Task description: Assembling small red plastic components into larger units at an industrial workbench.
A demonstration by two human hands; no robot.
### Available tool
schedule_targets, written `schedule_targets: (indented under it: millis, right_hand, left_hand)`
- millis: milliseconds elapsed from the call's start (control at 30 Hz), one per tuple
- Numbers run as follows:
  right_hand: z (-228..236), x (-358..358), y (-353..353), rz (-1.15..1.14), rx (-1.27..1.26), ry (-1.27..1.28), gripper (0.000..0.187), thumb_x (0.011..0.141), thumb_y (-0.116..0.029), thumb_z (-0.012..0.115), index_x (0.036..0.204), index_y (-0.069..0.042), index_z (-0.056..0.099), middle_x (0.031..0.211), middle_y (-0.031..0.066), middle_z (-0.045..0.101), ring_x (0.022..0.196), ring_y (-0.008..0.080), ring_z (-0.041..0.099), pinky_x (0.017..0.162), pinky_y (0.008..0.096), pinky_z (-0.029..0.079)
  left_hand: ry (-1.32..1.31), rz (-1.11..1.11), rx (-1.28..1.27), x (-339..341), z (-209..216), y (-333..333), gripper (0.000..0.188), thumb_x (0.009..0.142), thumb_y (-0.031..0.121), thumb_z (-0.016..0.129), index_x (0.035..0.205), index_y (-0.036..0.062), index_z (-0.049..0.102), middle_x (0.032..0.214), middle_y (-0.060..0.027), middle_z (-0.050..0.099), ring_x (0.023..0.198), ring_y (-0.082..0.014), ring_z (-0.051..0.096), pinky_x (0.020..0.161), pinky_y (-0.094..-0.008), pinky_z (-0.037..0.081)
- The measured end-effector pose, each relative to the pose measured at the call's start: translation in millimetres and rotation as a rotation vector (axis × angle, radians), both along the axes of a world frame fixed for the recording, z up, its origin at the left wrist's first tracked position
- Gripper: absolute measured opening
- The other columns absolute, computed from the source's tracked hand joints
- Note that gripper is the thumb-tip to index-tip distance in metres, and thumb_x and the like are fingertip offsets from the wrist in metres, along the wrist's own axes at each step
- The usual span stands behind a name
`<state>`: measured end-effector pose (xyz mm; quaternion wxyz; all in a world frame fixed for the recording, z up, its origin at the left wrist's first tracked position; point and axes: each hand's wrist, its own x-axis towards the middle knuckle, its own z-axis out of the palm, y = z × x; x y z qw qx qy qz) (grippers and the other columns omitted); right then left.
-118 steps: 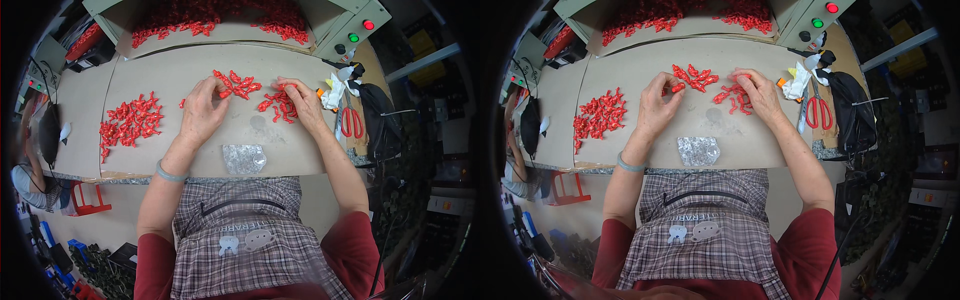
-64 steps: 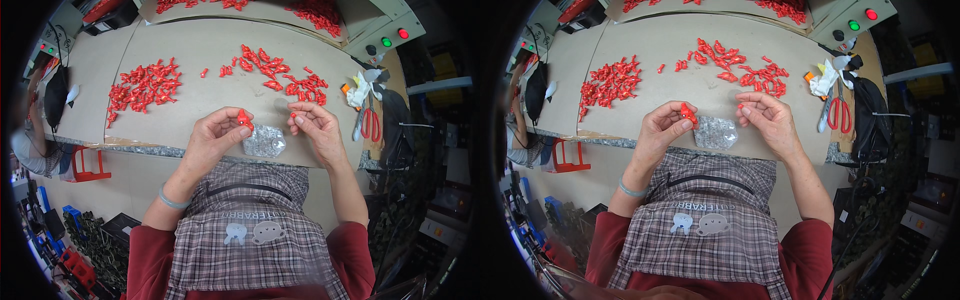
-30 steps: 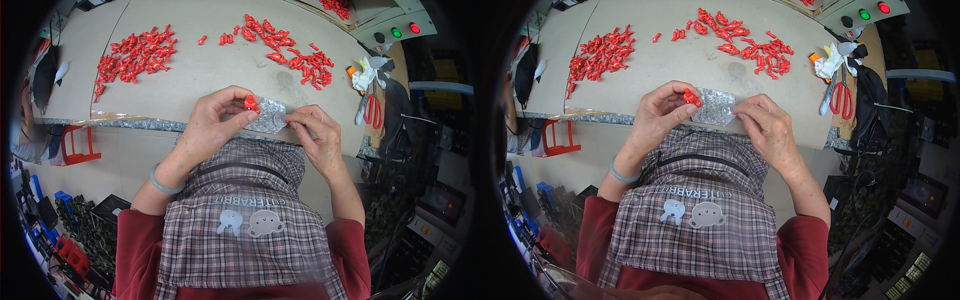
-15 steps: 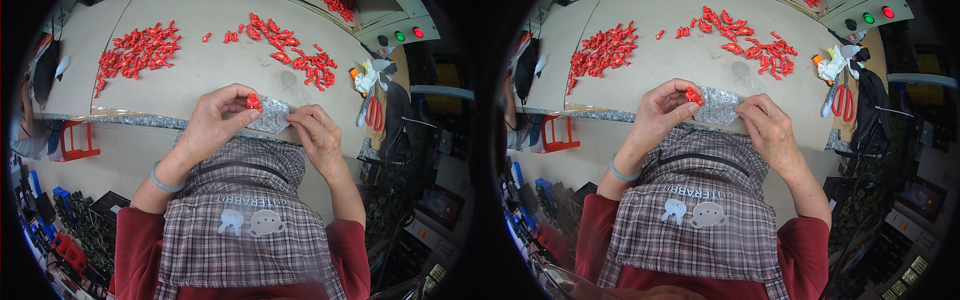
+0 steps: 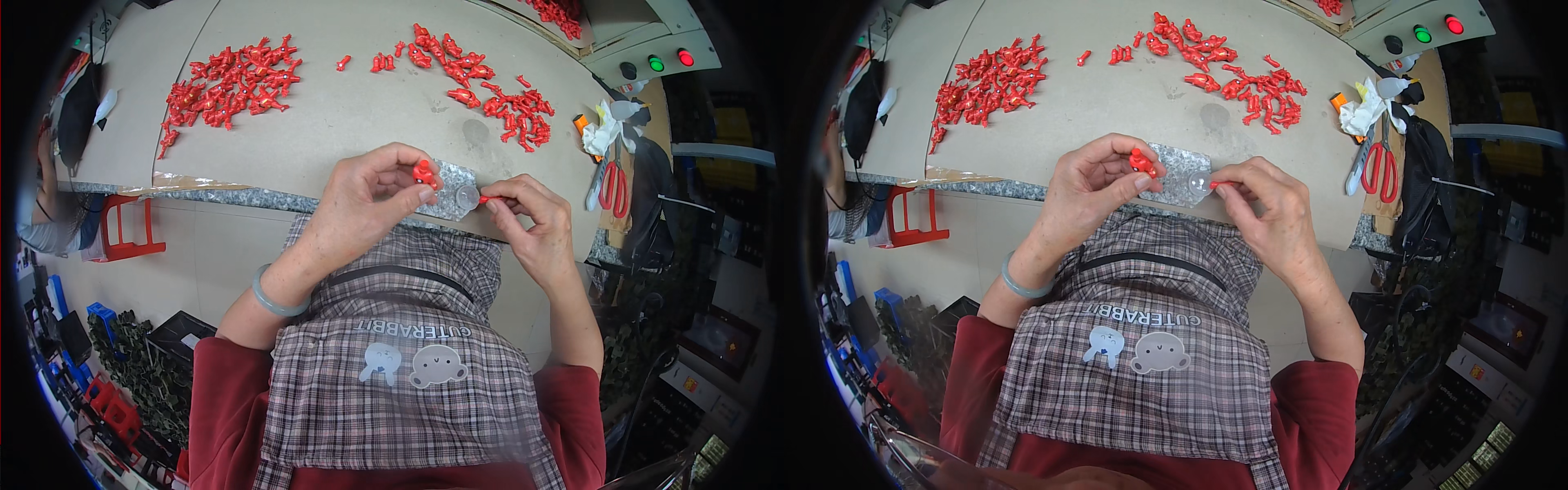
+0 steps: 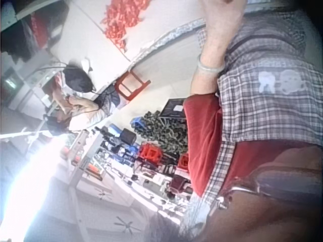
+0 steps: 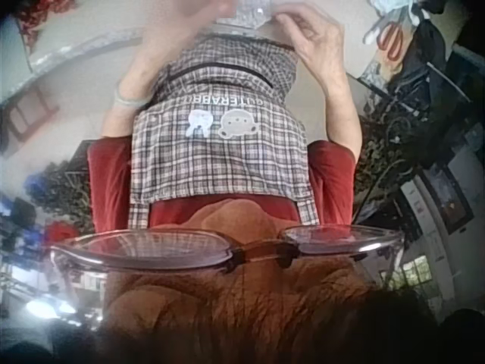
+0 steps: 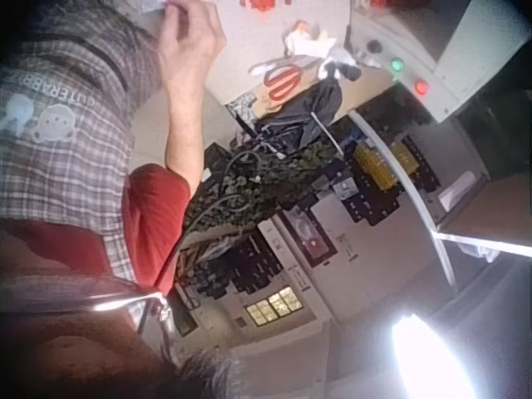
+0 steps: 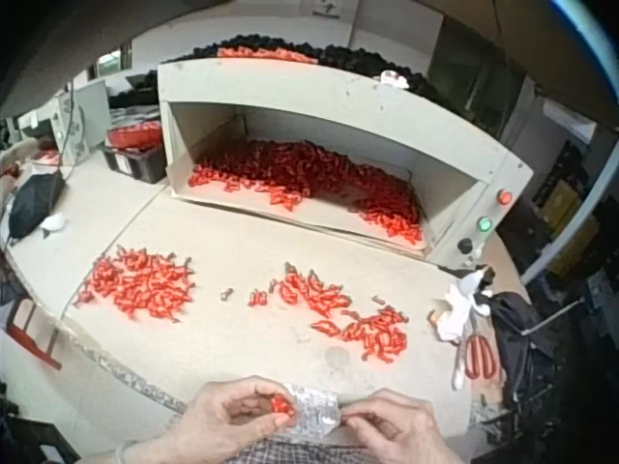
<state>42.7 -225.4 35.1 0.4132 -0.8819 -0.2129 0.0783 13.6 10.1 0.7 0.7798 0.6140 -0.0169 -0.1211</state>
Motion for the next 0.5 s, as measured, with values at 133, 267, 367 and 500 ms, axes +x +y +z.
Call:
schedule_targets:
  millis: [133, 267, 367, 500]
  right_hand:
    - [-5, -1, -6, -0.178, 0.257, 0.397, 0.009, 0.091, 0.001, 0.066, 0.100, 0.002, 0.067, 0.085, 0.0063, 0.069, 0.071, 0.0102, 0.067, 0.064, 0.0254, 0.057]
    - [-9, -2, -10, -0.125, 0.525, 0.530, 0.014, 0.093, 0.001, 0.064, 0.106, 0.003, 0.067, 0.089, 0.0086, 0.071, 0.075, 0.0106, 0.068, 0.067, 0.0237, 0.058]
    - [-6, -5, -6, -0.135, 0.607, 0.546, 0.017, 0.093, 0.002, 0.064, 0.109, 0.004, 0.067, 0.092, 0.0108, 0.071, 0.076, 0.0121, 0.069, 0.068, 0.0238, 0.059]
    - [-1, -12, 5, -0.143, 0.652, 0.475, 0.018, 0.093, 0.003, 0.064, 0.110, 0.005, 0.067, 0.093, 0.0119, 0.071, 0.079, 0.0139, 0.070, 0.070, 0.0246, 0.059]
  left_hand:
    - [0.014, -0.032, -0.009, -2, 3, -6, 0.027, 0.092, 0.000, 0.065, 0.118, -0.0051, 0.060, 0.103, -0.0115, 0.069, 0.092, -0.0157, 0.068, 0.086, -0.0282, 0.056]
    - [0.002, -0.063, -0.016, -5, 3, -12, 0.031, 0.093, 0.000, 0.064, 0.123, -0.0055, 0.060, 0.104, -0.0120, 0.070, 0.091, -0.0159, 0.068, 0.085, -0.0285, 0.057]
    - [0.016, -0.068, -0.061, -6, 2, -15, 0.031, 0.094, -0.001, 0.062, 0.124, -0.0057, 0.060, 0.107, -0.0131, 0.070, 0.095, -0.0176, 0.069, 0.087, -0.0303, 0.057]
    - [0.026, -0.062, -0.061, -8, 2, -17, 0.031, 0.094, -0.001, 0.062, 0.125, -0.0058, 0.059, 0.108, -0.0136, 0.069, 0.098, -0.0195, 0.069, 0.089, -0.0321, 0.057]
